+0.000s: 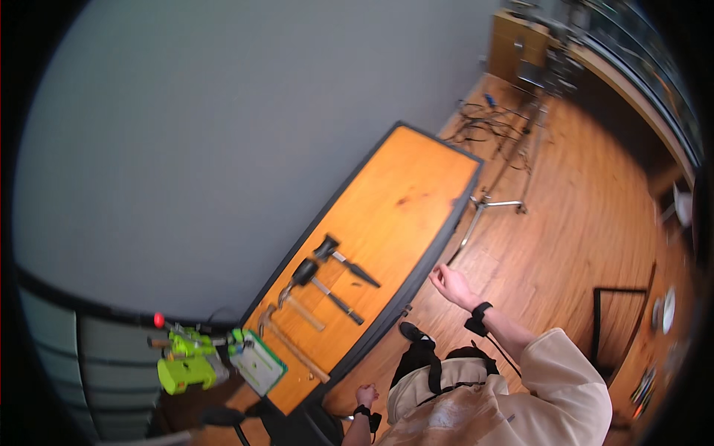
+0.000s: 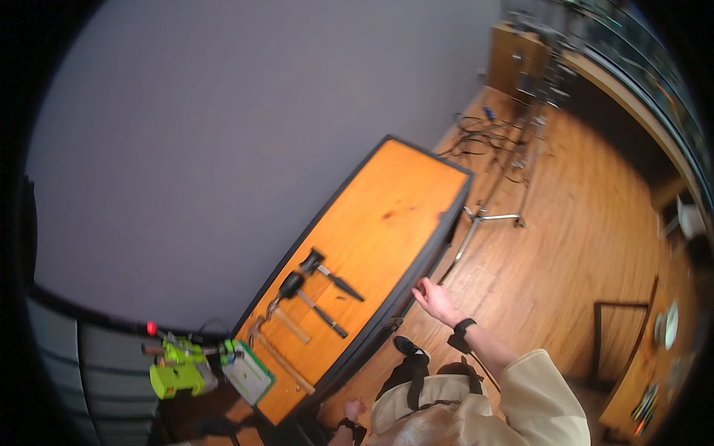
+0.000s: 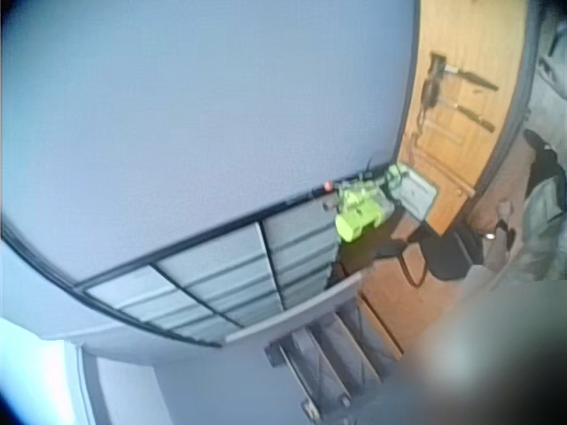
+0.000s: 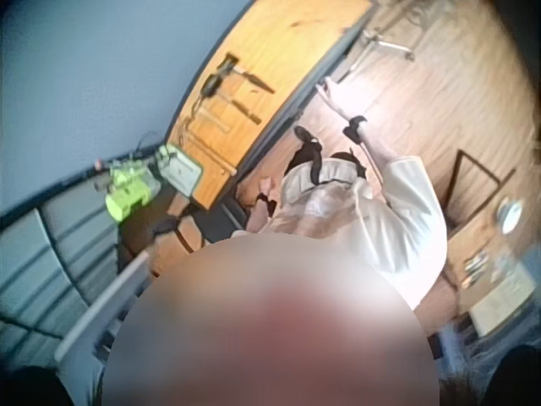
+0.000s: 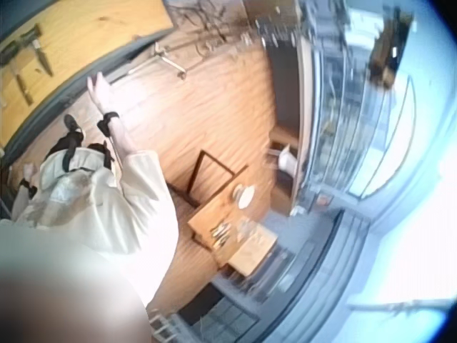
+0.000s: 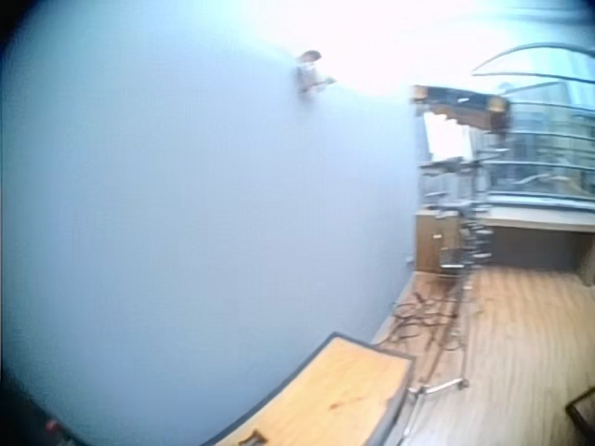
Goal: Gathering and organizing various tools from a central table and placing them on a secondary cabinet shelf.
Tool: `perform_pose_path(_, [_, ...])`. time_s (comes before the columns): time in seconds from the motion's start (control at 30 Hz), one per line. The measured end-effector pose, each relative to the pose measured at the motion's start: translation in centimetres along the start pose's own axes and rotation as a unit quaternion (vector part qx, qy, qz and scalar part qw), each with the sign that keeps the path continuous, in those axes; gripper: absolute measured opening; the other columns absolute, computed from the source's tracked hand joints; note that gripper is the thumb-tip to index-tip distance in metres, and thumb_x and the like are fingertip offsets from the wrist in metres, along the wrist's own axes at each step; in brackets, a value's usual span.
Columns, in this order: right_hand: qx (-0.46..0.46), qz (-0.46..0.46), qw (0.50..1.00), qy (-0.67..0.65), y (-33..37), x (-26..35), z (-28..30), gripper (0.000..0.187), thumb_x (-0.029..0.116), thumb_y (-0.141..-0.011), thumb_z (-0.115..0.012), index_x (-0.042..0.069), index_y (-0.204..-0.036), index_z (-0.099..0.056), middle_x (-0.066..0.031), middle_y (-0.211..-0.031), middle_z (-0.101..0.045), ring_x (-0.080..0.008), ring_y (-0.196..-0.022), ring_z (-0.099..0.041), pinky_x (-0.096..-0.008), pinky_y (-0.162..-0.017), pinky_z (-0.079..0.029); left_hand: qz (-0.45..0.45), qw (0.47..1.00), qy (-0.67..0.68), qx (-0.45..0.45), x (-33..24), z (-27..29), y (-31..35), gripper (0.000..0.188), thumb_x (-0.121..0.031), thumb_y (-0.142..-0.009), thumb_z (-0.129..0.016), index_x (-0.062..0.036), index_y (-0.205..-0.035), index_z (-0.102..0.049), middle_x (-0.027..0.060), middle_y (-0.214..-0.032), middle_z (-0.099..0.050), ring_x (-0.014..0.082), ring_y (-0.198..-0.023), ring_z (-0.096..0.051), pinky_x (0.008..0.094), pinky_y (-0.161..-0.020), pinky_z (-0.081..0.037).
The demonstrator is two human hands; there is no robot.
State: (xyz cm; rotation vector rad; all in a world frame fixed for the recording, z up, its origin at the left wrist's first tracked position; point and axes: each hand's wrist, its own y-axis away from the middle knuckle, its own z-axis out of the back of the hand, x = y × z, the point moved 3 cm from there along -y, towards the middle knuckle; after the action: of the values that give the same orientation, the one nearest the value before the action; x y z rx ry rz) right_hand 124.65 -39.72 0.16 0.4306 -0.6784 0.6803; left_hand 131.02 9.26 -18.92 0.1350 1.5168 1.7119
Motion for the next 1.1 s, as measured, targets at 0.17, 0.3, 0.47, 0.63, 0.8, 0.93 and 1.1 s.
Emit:
perform_pose_path(0.17, [0.034,-0.131,0.990,0.033,13.4,-13.1,3.7,0.041,0.042,-0.089,-0.052,0.003,-0.102,-0.057,-0.0184,-0.088,-0.066,-0.0350,-0.086,-0.063,-0.0444,-0.076,-0.050,-0.109,0.969,-0.220,0.041,-5.6,-3.2,-3.1,0.017,-0.014,-0.085,-0.062,-0.0032,-0.094,-0.054,0.0090,-0.070,-0.060,0.0200,-0.053,-0.060,0.0333,-0.049,-0.051])
perform_pose_path(0.3, [0.007,-0.297,0.955,0.012,28.1,-21.3,6.0,0.044,0.043,-0.090,-0.049,0.003,-0.105,-0.058,-0.0205,-0.094,-0.065,-0.0361,-0.091,-0.062,-0.0445,-0.080,-0.049,-0.132,0.942,-0.294,0.089,-10.8,-9.7,-1.4,0.018,-0.017,-0.085,-0.062,-0.0037,-0.094,-0.053,0.0078,-0.071,-0.061,0.0173,-0.054,-0.061,0.0302,-0.044,-0.051])
perform_pose_path(0.47, [-0.057,-0.385,0.921,-0.015,44.7,-27.2,7.1,0.043,0.042,-0.090,-0.047,0.003,-0.100,-0.061,-0.0210,-0.095,-0.065,-0.0359,-0.091,-0.062,-0.0443,-0.081,-0.049,-0.219,0.878,-0.404,0.133,-12.8,-20.2,1.2,0.017,-0.017,-0.085,-0.060,-0.0017,-0.090,-0.055,0.0083,-0.072,-0.061,0.0184,-0.055,-0.061,0.0319,-0.047,-0.052])
perform_pose_path(0.63, [-0.168,-0.474,0.861,-0.084,58.6,-29.8,7.1,0.041,0.041,-0.090,-0.048,0.003,-0.098,-0.062,-0.0202,-0.093,-0.066,-0.0348,-0.090,-0.062,-0.0436,-0.080,-0.049,-0.277,0.797,-0.493,0.214,-9.0,-32.0,7.1,0.018,-0.018,-0.085,-0.060,-0.0006,-0.086,-0.056,0.0092,-0.068,-0.061,0.0173,-0.054,-0.061,0.0304,-0.048,-0.050])
perform_pose_path(0.8, [-0.302,-0.523,0.786,-0.132,69.7,-28.2,6.6,0.037,0.037,-0.088,-0.052,0.002,-0.096,-0.062,-0.0190,-0.087,-0.067,-0.0351,-0.084,-0.064,-0.0433,-0.075,-0.050,-0.285,0.660,-0.625,0.306,-4.1,-43.7,9.9,0.023,-0.022,-0.084,-0.060,0.0009,-0.082,-0.061,0.0086,-0.067,-0.063,0.0174,-0.057,-0.063,0.0303,-0.052,-0.051])
perform_pose_path(0.93, [-0.400,-0.583,0.686,-0.170,77.5,-28.0,2.4,0.032,0.033,-0.087,-0.056,0.002,-0.093,-0.062,-0.0179,-0.084,-0.067,-0.0335,-0.079,-0.065,-0.0416,-0.071,-0.051,-0.358,0.516,-0.700,0.340,2.4,-53.4,18.2,0.017,-0.016,-0.086,-0.056,0.0012,-0.086,-0.060,0.0082,-0.068,-0.062,0.0181,-0.058,-0.062,0.0291,-0.053,-0.050])
perform_pose_path(1.1, [-0.471,-0.639,0.576,-0.193,84.6,-27.9,1.7,0.030,0.030,-0.086,-0.059,0.000,-0.093,-0.062,-0.0161,-0.082,-0.068,-0.0295,-0.075,-0.066,-0.0380,-0.070,-0.052,-0.480,0.413,-0.624,0.459,10.5,-64.2,26.5,0.022,-0.021,-0.081,-0.058,-0.0004,-0.087,-0.063,0.0152,-0.074,-0.066,0.0277,-0.067,-0.064,0.0368,-0.064,-0.051])
